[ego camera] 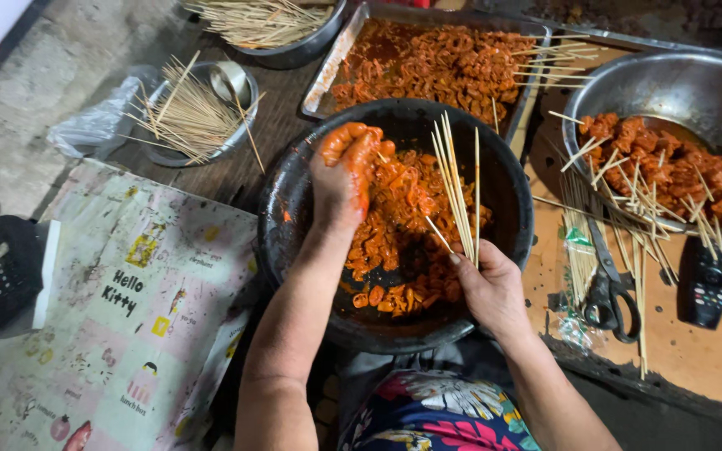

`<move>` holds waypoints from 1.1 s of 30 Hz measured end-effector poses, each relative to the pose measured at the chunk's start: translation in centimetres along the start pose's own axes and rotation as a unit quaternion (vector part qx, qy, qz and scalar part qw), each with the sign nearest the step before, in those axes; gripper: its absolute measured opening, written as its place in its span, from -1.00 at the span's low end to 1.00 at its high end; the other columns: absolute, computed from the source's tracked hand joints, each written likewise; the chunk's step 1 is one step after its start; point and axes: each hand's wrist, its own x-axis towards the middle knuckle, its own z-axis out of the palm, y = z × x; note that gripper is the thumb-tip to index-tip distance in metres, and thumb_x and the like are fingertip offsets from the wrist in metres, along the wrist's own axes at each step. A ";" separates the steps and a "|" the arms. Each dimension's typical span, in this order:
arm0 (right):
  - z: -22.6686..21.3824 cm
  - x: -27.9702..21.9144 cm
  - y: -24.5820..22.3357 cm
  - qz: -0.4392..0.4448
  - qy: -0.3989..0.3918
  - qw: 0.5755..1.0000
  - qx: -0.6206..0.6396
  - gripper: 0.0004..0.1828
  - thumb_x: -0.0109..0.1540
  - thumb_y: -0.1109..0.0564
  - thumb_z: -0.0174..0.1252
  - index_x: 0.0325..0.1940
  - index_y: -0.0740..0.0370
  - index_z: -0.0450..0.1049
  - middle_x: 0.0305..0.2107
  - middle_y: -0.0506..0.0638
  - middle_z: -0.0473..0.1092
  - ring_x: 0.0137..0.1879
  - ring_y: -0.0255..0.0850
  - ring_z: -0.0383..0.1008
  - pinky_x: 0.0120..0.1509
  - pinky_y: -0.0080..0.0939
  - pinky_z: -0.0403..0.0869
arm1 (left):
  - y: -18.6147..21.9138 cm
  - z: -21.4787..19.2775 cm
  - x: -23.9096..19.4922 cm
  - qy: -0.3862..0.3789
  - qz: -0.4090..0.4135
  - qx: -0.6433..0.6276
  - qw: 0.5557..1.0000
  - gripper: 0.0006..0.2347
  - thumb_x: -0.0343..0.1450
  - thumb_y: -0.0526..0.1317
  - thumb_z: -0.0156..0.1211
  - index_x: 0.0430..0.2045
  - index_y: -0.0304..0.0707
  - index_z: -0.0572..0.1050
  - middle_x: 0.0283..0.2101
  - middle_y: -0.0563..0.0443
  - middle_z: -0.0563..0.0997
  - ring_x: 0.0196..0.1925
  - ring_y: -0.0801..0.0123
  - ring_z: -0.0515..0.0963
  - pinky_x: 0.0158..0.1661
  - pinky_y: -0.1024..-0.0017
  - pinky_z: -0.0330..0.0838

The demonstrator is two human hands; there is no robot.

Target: The person prepares skewers by hand, picking up small pieces of marinated meat from a large bowl and sliding them onto wooden sticks, then placing the finished skewers into separate bowls. They also use scissors to trim small pieces of the meat during the process.

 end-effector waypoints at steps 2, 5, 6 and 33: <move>0.0 0.0 -0.2 -0.002 0.001 1.000 -0.004 -0.89 0.33 0.28 0.19 -0.06 0.27 0.53 -0.39 -0.22 0.41 -0.28 -0.50 0.29 -0.20 -0.45 0.35 | -0.4 0.3 -0.1 0.011 0.009 -0.012 1.000 -0.87 0.44 -0.44 0.22 -0.17 -0.47 0.51 -0.20 -0.19 0.64 -0.25 0.11 0.71 -0.21 0.34 0.62; 0.1 -0.1 -0.4 -0.022 -0.007 1.000 0.012 -0.86 0.31 0.29 0.16 -0.05 0.27 0.52 -0.33 -0.22 0.46 -0.22 -0.51 0.33 -0.12 -0.47 0.38 | -0.7 0.2 -0.4 0.026 0.012 -0.003 1.000 -0.87 0.44 -0.44 0.23 -0.16 -0.49 0.51 -0.19 -0.20 0.65 -0.24 0.14 0.71 -0.23 0.37 0.60; 0.2 -0.1 -0.4 -0.027 -0.008 1.000 0.003 -0.87 0.31 0.29 0.17 -0.05 0.27 0.52 -0.33 -0.22 0.45 -0.22 -0.50 0.33 -0.11 -0.46 0.38 | -0.8 0.2 -0.4 0.035 0.006 -0.001 0.999 -0.86 0.44 -0.44 0.23 -0.17 -0.48 0.51 -0.20 -0.20 0.65 -0.26 0.15 0.71 -0.24 0.37 0.60; 0.8 0.4 -0.5 -0.021 0.044 0.999 -0.007 -0.89 0.33 0.27 0.17 -0.06 0.28 0.53 -0.37 -0.19 0.44 -0.25 -0.45 0.32 -0.17 -0.37 0.38 | -2.7 -5.7 0.6 -0.102 -0.103 0.287 0.947 -0.62 0.51 -0.17 0.11 0.21 -0.31 0.38 -0.05 -0.08 0.64 -0.10 0.23 0.64 -0.13 0.31 0.52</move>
